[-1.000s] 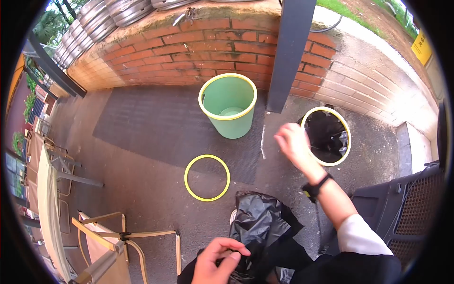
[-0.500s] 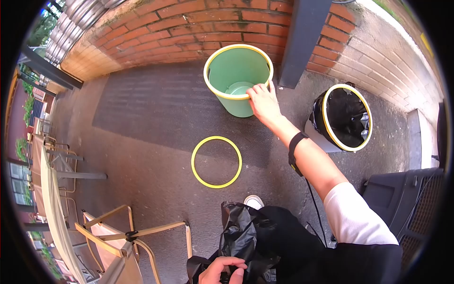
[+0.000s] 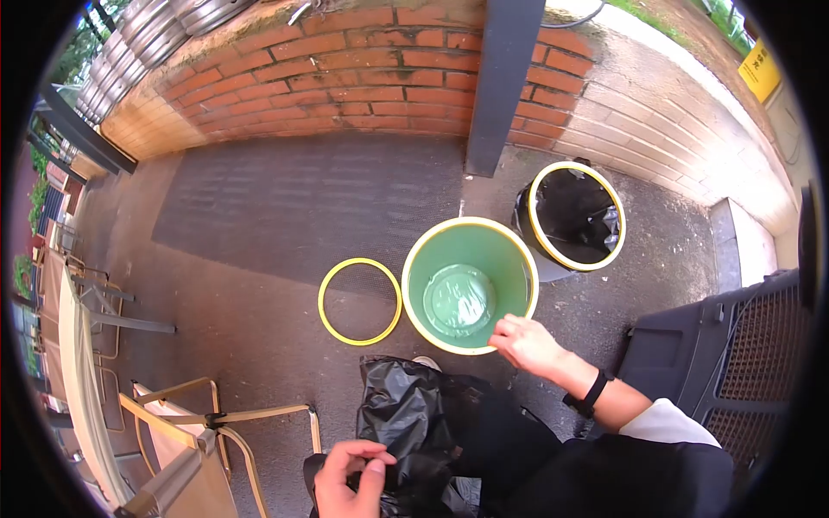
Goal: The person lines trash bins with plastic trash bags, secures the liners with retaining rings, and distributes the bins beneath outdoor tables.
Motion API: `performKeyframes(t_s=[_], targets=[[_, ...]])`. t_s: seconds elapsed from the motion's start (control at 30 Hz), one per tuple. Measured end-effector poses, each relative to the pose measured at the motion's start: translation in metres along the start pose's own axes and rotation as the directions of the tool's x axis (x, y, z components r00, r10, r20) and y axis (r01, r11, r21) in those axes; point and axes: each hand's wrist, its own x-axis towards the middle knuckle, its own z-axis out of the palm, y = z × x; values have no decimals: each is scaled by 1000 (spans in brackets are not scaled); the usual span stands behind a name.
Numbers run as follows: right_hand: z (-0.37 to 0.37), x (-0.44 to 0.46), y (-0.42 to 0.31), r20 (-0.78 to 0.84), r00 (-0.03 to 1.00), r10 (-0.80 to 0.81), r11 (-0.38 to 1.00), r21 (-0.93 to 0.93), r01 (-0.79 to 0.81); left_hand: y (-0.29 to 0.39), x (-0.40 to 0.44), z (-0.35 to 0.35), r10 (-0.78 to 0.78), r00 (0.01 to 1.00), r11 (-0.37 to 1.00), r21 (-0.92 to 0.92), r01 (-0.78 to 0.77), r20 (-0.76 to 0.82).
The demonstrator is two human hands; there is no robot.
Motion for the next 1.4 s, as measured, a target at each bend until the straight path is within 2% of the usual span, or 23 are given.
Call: performKeyframes(t_s=[0.07, 0.2, 0.33, 0.37, 0.47, 0.5, 0.6, 0.67, 0.73, 0.8, 0.87, 0.9, 1.0, 1.2, 1.4], targets=[[8, -15, -8, -28, 1000, 8, 998, 59, -6, -9, -4, -2, 17, 1000, 1000, 9, -17, -5], [9, -21, -18, -53, 998, -16, 982, 184, 26, -24, -12, -8, -33, 999, 994, -110, 29, -34], [22, -21, -22, -4, 1000, -6, 994, 107, 6, -15, -21, -5, 7, 999, 988, -153, -15, -54], [37, -22, -20, -9, 1000, -15, 1000, 12, 15, -14, -20, -2, 30, 997, 992, -123, -38, -70], [50, -16, -23, -72, 996, -44, 999, -27, 42, -15, -4, 7, 108, 989, 993, -38, -113, -103], [45, -7, -24, -160, 987, -20, 1000, -25, 17, -15, -2, 8, 122, 988, 991, -34, -126, -96], [19, 28, -15, -364, 903, 227, 967, 192, -166, -9, -5, 9, 120, 988, 992, -28, -123, -94], [-7, 52, -20, -388, 772, 504, 827, 473, -303, -3, -13, 9, 111, 989, 993, -34, -115, -95], [-1, 79, 2, -318, 720, 617, 674, 685, -276, 2, -20, 6, 129, 988, 990, -37, -133, -86], [-1, 109, 10, -408, 627, 663, 457, 885, 92, -9, -18, 5, 132, 987, 990, -39, -136, -94], [-8, 133, 21, -315, 629, 711, 206, 948, 241, -25, -17, 1, 65, 994, 997, -29, -67, -85], [-15, 145, 20, -289, 617, 731, 57, 928, 367, -25, -20, -1, 77, 994, 997, 14, -76, -73], [-19, 172, 25, -288, 694, 660, -334, 714, 615, -27, -25, -3, 49, 996, 998, 48, -45, -73], [-24, 192, 26, -217, 786, 579, -627, 498, 599, -32, -28, -10, 36, 996, 995, 96, -28, -76], [-26, 191, 32, -256, 786, 562, -620, 498, 606, -25, -30, -14, 59, 994, 994, 96, -51, -88]])
